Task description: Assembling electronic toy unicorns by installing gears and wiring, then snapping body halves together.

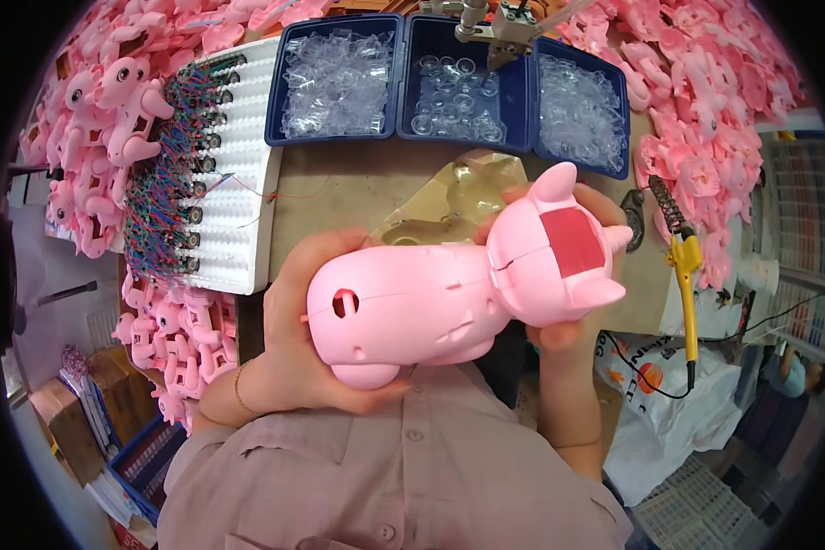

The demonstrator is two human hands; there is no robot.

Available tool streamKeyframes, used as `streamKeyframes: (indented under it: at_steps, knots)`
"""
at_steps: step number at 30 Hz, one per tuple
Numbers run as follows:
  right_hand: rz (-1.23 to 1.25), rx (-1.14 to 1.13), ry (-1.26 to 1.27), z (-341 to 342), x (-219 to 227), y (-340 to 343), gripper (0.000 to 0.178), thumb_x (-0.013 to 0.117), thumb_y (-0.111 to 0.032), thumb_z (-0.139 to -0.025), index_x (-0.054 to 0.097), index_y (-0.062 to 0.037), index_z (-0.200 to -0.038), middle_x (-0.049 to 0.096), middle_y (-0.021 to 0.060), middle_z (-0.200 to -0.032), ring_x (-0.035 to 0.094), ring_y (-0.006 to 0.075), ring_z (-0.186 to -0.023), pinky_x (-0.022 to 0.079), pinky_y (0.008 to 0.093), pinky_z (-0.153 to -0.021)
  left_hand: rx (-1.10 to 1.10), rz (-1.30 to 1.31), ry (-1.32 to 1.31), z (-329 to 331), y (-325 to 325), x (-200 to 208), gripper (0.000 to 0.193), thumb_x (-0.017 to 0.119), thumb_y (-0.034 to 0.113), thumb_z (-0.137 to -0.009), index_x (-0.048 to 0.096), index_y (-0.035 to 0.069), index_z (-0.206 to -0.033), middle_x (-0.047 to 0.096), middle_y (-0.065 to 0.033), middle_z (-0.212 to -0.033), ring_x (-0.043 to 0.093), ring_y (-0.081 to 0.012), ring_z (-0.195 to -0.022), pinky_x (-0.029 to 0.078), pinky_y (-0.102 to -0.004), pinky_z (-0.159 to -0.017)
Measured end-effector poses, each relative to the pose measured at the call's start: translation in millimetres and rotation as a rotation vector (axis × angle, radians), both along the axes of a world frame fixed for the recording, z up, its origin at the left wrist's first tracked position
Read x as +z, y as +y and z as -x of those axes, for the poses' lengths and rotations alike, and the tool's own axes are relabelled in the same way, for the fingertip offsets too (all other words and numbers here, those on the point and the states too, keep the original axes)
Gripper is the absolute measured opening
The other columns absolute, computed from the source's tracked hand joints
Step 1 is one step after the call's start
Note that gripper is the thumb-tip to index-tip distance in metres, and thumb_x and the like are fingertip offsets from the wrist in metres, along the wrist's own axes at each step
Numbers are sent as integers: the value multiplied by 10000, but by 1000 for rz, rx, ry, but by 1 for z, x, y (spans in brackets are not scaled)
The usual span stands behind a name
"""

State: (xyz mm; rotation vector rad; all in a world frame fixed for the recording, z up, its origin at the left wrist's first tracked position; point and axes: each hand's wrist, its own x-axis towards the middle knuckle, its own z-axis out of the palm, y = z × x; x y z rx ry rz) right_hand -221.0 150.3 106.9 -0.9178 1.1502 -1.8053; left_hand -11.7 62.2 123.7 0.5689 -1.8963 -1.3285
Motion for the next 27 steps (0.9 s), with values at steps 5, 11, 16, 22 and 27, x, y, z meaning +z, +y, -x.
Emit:
streamKeyframes:
  at_steps: [5,11,16,22,27]
  knots:
    - [-37,-153,148,-11,6,-9,1019,729,-610,-656,300,5,-1347,530,178,-1182,609,265,-982,525,363,-834,67,-143,40,-1,10,-14,871,866,314,-511,489,-17,-1224,595,-179,-1073,622,-313,-958,509,-365,-796]
    - [-416,-58,319,-7,65,-36,611,756,-368,-711,533,41,-1106,610,100,-997,621,165,-876,511,291,-764,-458,-366,-471,-8,-43,9,838,816,366,-604,466,-23,-1259,615,-190,-1098,621,-346,-969,480,-374,-858]
    - [-406,11,494,-11,76,-34,498,665,-273,-836,502,10,-1212,589,85,-1078,570,137,-979,482,292,-837,-548,-324,-651,26,-46,34,857,816,335,-633,421,-28,-1302,591,-177,-1162,589,-284,-1072,447,-352,-927]
    - [-184,373,40,-7,10,-2,573,405,-363,-974,280,-18,-1415,435,119,-1378,449,237,-1252,337,358,-1060,-474,-938,-23,18,-33,-14,762,761,224,-739,370,-1,-1353,487,-109,-1306,493,-191,-1174,422,-340,-972]
    - [-180,377,-543,-4,-1,11,517,341,-338,-997,305,-12,-1395,499,127,-1286,507,195,-1153,410,344,-970,-397,-1051,14,24,-13,-13,722,652,275,-857,266,28,-1415,463,-103,-1335,491,-195,-1185,407,-341,-985]
